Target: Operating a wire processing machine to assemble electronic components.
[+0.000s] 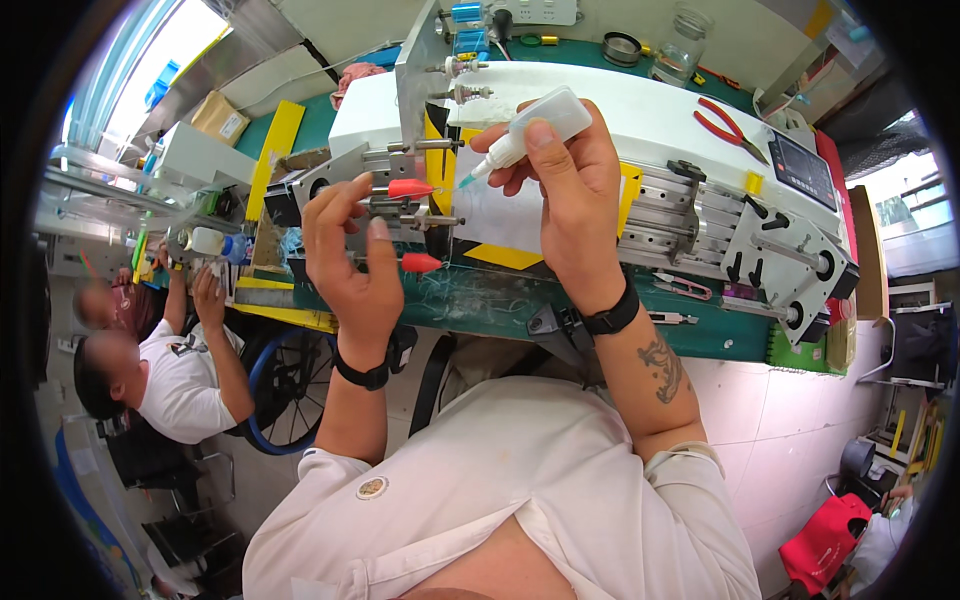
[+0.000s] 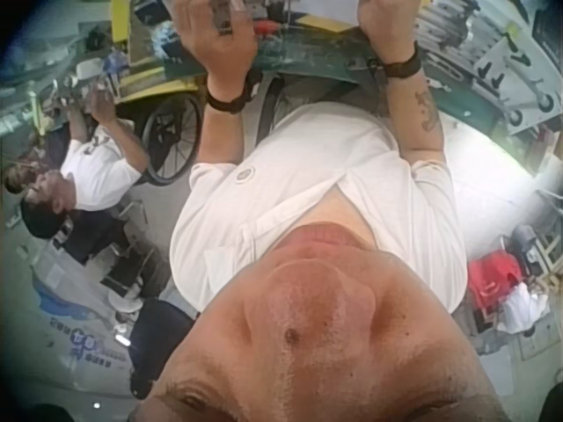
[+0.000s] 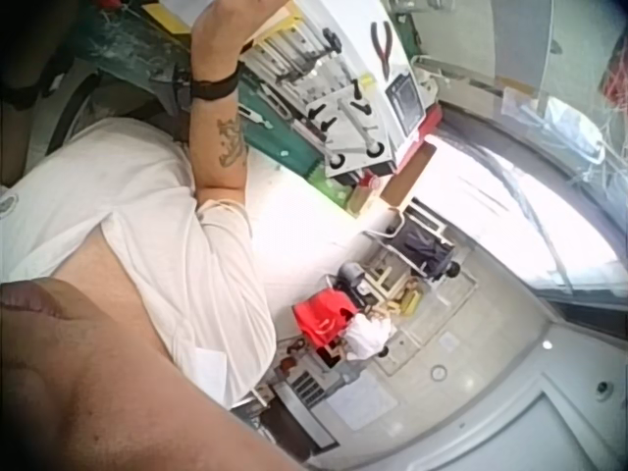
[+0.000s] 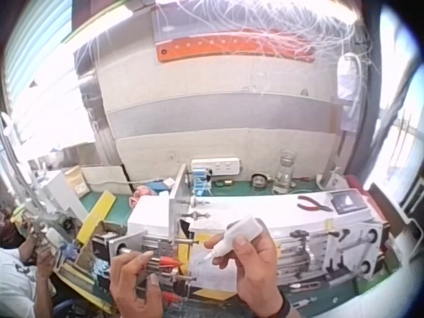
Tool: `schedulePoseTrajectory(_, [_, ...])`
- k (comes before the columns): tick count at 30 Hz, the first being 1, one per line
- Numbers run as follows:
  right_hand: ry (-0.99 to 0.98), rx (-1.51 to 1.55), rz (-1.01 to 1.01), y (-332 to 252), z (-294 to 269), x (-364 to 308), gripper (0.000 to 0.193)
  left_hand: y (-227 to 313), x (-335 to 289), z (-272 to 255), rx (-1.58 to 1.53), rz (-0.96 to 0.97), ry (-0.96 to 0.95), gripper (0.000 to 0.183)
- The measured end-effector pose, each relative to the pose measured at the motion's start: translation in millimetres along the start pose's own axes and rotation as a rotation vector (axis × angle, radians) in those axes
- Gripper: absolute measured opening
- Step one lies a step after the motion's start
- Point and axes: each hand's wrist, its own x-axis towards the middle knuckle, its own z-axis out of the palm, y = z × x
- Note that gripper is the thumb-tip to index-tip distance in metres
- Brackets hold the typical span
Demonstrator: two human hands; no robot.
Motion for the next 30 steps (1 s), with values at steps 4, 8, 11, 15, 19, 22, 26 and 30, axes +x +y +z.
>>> schedulePoseTrajectory(4, [-0.006,-0.005,-0.007,-1.4,0.6,0.3,0.03,-5.5,9.0,6.4,0.135,0.19,-0.027,0.032])
schedulePoseTrajectory(8, [-0.003,-0.014,-0.007,-0.2,0.1,0.9,0.03,-2.5,14.6,13.0,0.056,0.164,-0.046,0.024])
schedulePoseTrajectory(11, [-0.003,-0.01,-0.014,1.6,0.7,1.4,0.03,2.1,3.6,15.8,0.037,0.075,-0.06,0.021])
schedulePoseTrajectory(15, [-0.017,-0.005,-0.026,2.6,0.0,1.2,0.03,4.5,-14.7,27.7,-0.043,0.087,-0.037,0.021])
schedulePoseTrajectory(19, [-0.021,-0.02,-0.039,3.7,1.6,1.6,0.03,4.6,-22.3,34.3,-0.078,0.098,-0.043,0.022])
schedulePoseTrajectory(22, [-0.016,-0.023,-0.049,4.4,1.9,1.9,0.03,2.4,-21.7,37.4,-0.057,0.139,-0.038,0.023])
schedulePoseTrajectory(26, [-0.018,-0.033,-0.059,5.0,1.6,2.1,0.03,1.3,-23.3,38.4,-0.037,0.162,-0.042,0.022])
schedulePoseTrajectory(30, [-0.056,-0.025,-0.072,8.5,-4.0,2.0,0.032,2.0,-23.3,38.6,-0.035,0.166,-0.039,0.021])
